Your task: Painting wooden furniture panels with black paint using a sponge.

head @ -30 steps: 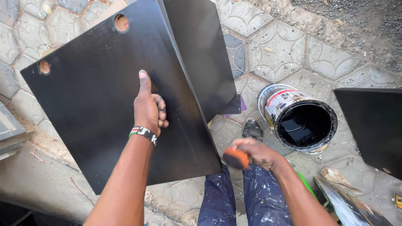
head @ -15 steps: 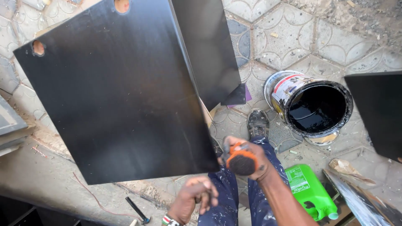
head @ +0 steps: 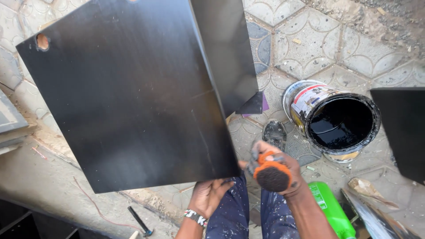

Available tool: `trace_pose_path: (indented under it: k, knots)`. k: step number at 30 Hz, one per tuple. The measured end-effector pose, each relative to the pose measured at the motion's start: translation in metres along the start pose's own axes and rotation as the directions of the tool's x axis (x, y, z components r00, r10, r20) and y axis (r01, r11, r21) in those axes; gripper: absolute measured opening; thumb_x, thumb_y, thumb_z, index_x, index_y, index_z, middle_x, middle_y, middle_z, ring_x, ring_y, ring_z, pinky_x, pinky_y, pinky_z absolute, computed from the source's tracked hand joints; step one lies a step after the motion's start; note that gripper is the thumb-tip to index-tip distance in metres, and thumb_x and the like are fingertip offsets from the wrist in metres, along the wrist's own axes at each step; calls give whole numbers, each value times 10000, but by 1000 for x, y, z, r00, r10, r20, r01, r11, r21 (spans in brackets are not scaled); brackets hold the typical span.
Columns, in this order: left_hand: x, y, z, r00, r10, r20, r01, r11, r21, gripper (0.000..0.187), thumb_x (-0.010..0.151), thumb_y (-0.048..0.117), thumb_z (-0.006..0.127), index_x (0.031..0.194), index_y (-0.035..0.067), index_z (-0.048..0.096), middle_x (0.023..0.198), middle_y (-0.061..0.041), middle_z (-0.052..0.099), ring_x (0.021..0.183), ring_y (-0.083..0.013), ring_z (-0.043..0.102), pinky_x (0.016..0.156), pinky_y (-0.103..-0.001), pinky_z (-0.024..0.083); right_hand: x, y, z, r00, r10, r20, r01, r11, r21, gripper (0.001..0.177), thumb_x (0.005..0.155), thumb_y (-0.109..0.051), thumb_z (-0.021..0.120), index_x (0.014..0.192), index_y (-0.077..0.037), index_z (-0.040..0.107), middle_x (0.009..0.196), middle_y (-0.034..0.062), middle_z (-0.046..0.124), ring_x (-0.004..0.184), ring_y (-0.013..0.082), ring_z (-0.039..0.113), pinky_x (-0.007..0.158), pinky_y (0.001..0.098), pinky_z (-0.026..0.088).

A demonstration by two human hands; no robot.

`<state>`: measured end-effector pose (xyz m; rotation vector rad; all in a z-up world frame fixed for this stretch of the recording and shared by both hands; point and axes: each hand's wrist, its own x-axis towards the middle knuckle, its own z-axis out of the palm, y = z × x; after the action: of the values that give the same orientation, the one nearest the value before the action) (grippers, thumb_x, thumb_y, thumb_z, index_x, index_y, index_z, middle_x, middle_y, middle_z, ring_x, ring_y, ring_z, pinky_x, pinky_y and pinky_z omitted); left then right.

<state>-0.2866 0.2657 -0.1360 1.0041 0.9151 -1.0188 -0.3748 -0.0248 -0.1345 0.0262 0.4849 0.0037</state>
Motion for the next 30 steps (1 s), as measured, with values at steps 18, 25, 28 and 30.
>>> trace_pose_path:
  k: [18,25,28,30]
  knots:
    - [46,-75,90,967,85,241,126,663,-738,523,927,204,746,1432,77,793,1505,-128,824,1449,-295,741,1432,-589,439,-24,-38,-1,964,-239,-113,246,967,58,511,1070,-174,593,1519,67,631,1074,211,761,962,343,776,1272,759,452]
    - [-3,-63,81,940,207,272,63,676,-734,433,1075,350,595,1387,155,822,1448,-119,836,1299,-347,759,1014,-714,590,-38,16,-4,989,-137,-53,137,991,-2,315,1067,-208,683,1281,14,620,895,148,754,833,295,803,1231,710,507]
    - [-21,-54,73,966,157,204,51,662,-748,435,1076,315,592,1394,110,806,1478,-121,829,1336,-299,756,1154,-596,555,-45,38,14,925,-379,-29,252,669,-699,306,923,-147,875,1138,-3,712,794,56,773,682,169,719,1045,465,599]
    - [-28,-46,62,981,94,167,69,641,-764,489,1071,309,579,1440,54,773,1545,-156,797,1420,-298,727,1290,-531,506,-40,42,20,822,-533,201,171,-106,-980,320,822,-44,1008,1057,17,800,741,-24,799,617,55,676,889,238,681]
